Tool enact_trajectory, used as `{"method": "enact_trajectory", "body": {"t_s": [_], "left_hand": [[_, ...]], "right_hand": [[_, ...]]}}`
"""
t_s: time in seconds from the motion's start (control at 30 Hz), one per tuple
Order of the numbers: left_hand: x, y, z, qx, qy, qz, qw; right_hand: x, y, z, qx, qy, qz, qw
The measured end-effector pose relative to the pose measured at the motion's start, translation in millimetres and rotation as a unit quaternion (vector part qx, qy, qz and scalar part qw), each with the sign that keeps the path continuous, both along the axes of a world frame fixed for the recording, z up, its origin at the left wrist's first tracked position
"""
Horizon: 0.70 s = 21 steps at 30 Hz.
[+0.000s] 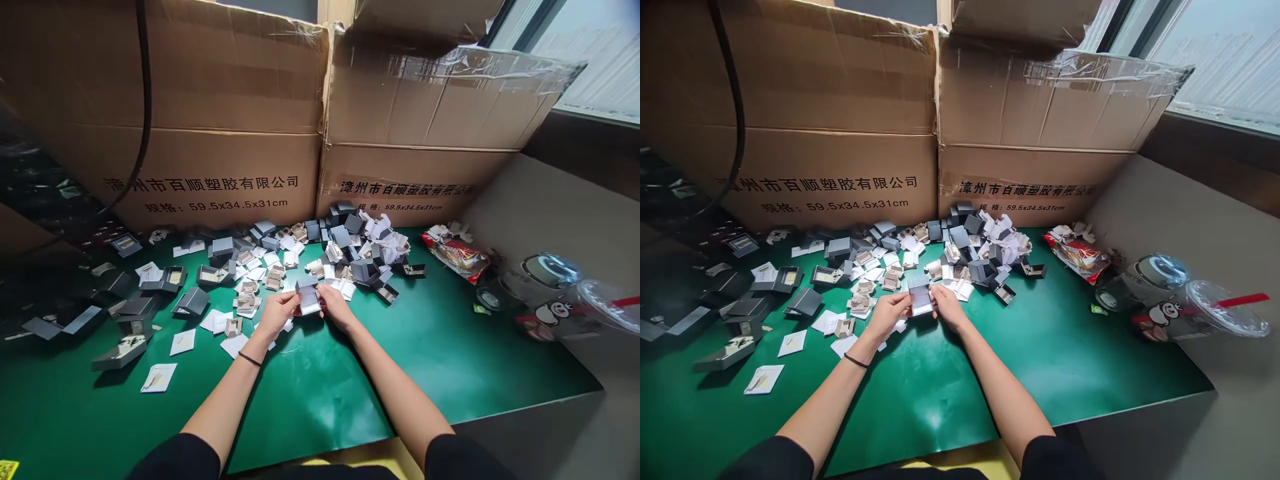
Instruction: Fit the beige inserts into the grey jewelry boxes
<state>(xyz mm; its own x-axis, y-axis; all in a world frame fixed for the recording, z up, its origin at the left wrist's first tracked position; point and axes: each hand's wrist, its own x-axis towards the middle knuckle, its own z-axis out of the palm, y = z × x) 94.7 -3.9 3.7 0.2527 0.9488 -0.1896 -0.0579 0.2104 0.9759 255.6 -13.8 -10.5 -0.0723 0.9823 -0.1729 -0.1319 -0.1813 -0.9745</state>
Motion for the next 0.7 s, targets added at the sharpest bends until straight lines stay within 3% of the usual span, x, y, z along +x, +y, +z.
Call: {"method": "enact_trajectory", "body": {"t_s": [0.17, 0.33, 0.47, 0.57, 0.7], "left_hand": [[3.8, -2.3, -0.7, -0.003, 0.012, 0.029, 0.999], [-3.0, -2.1, 3.2, -0.034, -0.024, -0.055, 0.998], [-6.4, -0.6, 5.5, -0.039, -0.033, -0.074, 0.996], [-3.2, -0.6, 3.3, -0.033, -0.023, -0.061, 0.997], [2.1, -2.0, -4.7, -0.019, -0.006, 0.011, 1.0]], "right_hand": [[-4.6, -4.4, 5.2, 0.009, -0.041, -0.013, 0.999], [-6.8, -7.8, 4.4, -0.005, -0.015, -0.066, 0.998], [-6.6, -9.0, 3.2, -0.011, -0.018, -0.079, 0.997], [-7.2, -9.7, 2.3, 0.003, -0.032, -0.07, 0.997], [-7.6, -9.8, -1.2, 0.056, -0.063, -0.055, 0.995]]}}
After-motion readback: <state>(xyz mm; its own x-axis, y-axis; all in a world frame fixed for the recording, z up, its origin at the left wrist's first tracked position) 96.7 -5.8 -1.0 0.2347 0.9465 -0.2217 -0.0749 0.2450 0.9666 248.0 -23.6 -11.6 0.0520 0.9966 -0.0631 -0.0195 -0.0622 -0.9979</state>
